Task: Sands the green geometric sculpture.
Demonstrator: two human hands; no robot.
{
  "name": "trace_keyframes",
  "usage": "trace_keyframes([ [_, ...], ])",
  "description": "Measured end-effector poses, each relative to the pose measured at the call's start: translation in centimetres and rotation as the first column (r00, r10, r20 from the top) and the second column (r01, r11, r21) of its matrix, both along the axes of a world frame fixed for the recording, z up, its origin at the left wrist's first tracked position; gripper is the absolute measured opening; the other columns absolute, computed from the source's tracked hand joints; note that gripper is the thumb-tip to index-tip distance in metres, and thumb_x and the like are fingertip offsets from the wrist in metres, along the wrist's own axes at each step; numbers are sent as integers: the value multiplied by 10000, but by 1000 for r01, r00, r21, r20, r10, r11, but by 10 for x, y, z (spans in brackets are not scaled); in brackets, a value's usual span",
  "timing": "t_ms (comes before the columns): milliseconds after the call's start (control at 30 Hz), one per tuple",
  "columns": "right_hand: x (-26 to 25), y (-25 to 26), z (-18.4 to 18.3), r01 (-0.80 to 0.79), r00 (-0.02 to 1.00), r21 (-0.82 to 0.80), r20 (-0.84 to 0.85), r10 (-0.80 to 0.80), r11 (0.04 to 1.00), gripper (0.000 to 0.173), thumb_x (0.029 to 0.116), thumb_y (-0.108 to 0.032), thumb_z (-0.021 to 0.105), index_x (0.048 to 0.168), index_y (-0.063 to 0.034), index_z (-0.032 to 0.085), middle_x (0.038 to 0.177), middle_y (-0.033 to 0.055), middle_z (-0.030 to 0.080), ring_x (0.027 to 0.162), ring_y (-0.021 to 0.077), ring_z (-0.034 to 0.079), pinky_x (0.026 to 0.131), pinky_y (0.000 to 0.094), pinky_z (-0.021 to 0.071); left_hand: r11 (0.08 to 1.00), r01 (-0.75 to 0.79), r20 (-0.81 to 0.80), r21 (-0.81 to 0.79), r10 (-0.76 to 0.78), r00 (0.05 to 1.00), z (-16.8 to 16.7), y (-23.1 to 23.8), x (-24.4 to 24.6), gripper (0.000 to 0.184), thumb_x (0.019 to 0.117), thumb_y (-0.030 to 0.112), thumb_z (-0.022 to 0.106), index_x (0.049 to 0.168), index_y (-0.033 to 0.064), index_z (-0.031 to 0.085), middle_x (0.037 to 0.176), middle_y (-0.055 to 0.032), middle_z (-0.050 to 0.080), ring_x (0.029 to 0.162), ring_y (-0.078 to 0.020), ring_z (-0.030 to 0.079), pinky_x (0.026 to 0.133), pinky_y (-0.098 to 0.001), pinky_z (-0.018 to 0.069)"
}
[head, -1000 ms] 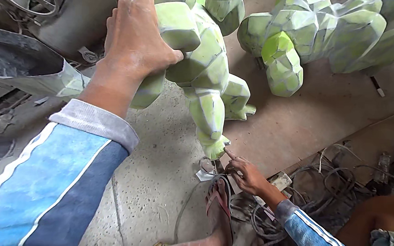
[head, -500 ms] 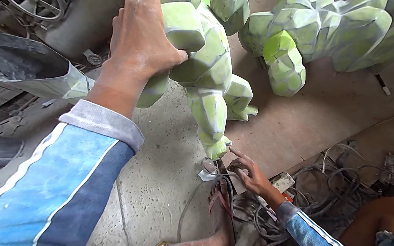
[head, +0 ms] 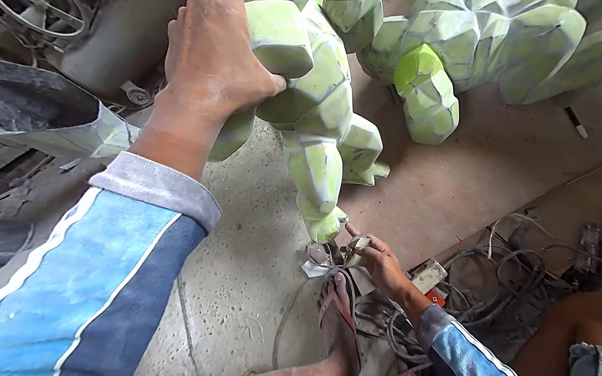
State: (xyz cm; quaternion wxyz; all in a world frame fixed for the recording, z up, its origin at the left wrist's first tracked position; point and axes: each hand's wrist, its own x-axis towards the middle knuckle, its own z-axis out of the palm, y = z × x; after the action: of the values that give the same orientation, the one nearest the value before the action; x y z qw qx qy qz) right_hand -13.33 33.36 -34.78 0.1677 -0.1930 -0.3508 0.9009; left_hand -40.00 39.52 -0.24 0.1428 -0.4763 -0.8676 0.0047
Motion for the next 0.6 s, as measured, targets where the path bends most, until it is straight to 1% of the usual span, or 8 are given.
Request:
trace_keyframes([
  [100, -2, -1, 3, -22, 1000, -7, -3, 22, 1000, 311, 1016, -119, 459, 1210, -24, 683, 1527, 137, 518, 1248, 269, 618, 1017, 455, 532, 1000, -9, 2, -9, 9, 1000, 1, 1, 2, 771, 702, 465, 813, 1232, -30, 552, 1232, -322, 597, 1162, -538, 571, 891, -748, 406],
  [333, -8, 1, 15, -10, 999, -248, -33, 2, 969, 328, 1008, -165, 474, 1281, -49, 615, 1436, 187, 565, 1171, 294, 635, 977, 483, 532, 1000, 11, -4, 1, -11, 1000, 0, 1, -1, 779, 693, 465, 812, 1235, -31, 553, 1222, -317, 606, 1147, -527, 587, 883, -742, 420],
  [400, -9, 3, 16, -41, 998, -232, -53, 29, 972, 306, 1012, -169, 475, 1258, -52, 613, 1456, 182, 549, 1188, 291, 628, 982, 483, 531, 1000, 11, -3, 3, -11, 1000, 0, 1, -1, 780, 692, 462, 820, 1234, -31, 553, 1225, -317, 606, 1155, -530, 583, 890, -744, 420],
  [467, -9, 5, 20, -92, 995, -118, -52, 86, 989, 284, 1008, -154, 483, 1209, -48, 654, 1431, 156, 563, 1170, 254, 630, 970, 454, 543, 1000, 14, -4, 6, -14, 1000, -1, 0, -2, 777, 697, 467, 815, 1238, -28, 557, 1225, -318, 607, 1159, -533, 579, 891, -745, 415],
  [500, -9, 6, 21, -135, 990, -16, -52, 134, 991, 272, 1004, -143, 485, 1167, -43, 678, 1419, 145, 569, 1195, 236, 616, 1005, 442, 527, 1000, 6, -3, 0, -6, 1000, -1, 0, -2, 774, 705, 472, 811, 1235, -33, 558, 1225, -326, 604, 1163, -541, 573, 896, -749, 408],
  [533, -9, 8, 23, -183, 981, 108, -50, 189, 977, 264, 1002, -121, 482, 1127, -29, 696, 1396, 143, 589, 1263, 229, 582, 1096, 443, 471, 1000, -2, -5, -8, 2, 1000, -1, 0, -1, 767, 714, 478, 807, 1228, -35, 562, 1221, -330, 606, 1164, -544, 572, 903, -751, 406],
  [567, -9, 11, 26, -223, 970, 225, -45, 239, 948, 258, 997, -87, 486, 1094, -9, 712, 1376, 145, 614, 1349, 233, 527, 1200, 460, 369, 1000, -11, -4, -15, 11, 1000, -1, -1, 0, 756, 722, 475, 809, 1215, -44, 566, 1215, -336, 606, 1169, -550, 568, 915, -752, 401],
  [600, -9, 13, 27, -252, 961, 331, -24, 275, 909, 237, 987, -70, 508, 1059, -5, 724, 1356, 140, 634, 1394, 231, 492, 1242, 465, 308, 1000, -20, -5, -23, 20, 1000, -1, -1, 1, 741, 730, 474, 808, 1195, -52, 569, 1209, -341, 605, 1175, -552, 561, 925, -748, 394],
])
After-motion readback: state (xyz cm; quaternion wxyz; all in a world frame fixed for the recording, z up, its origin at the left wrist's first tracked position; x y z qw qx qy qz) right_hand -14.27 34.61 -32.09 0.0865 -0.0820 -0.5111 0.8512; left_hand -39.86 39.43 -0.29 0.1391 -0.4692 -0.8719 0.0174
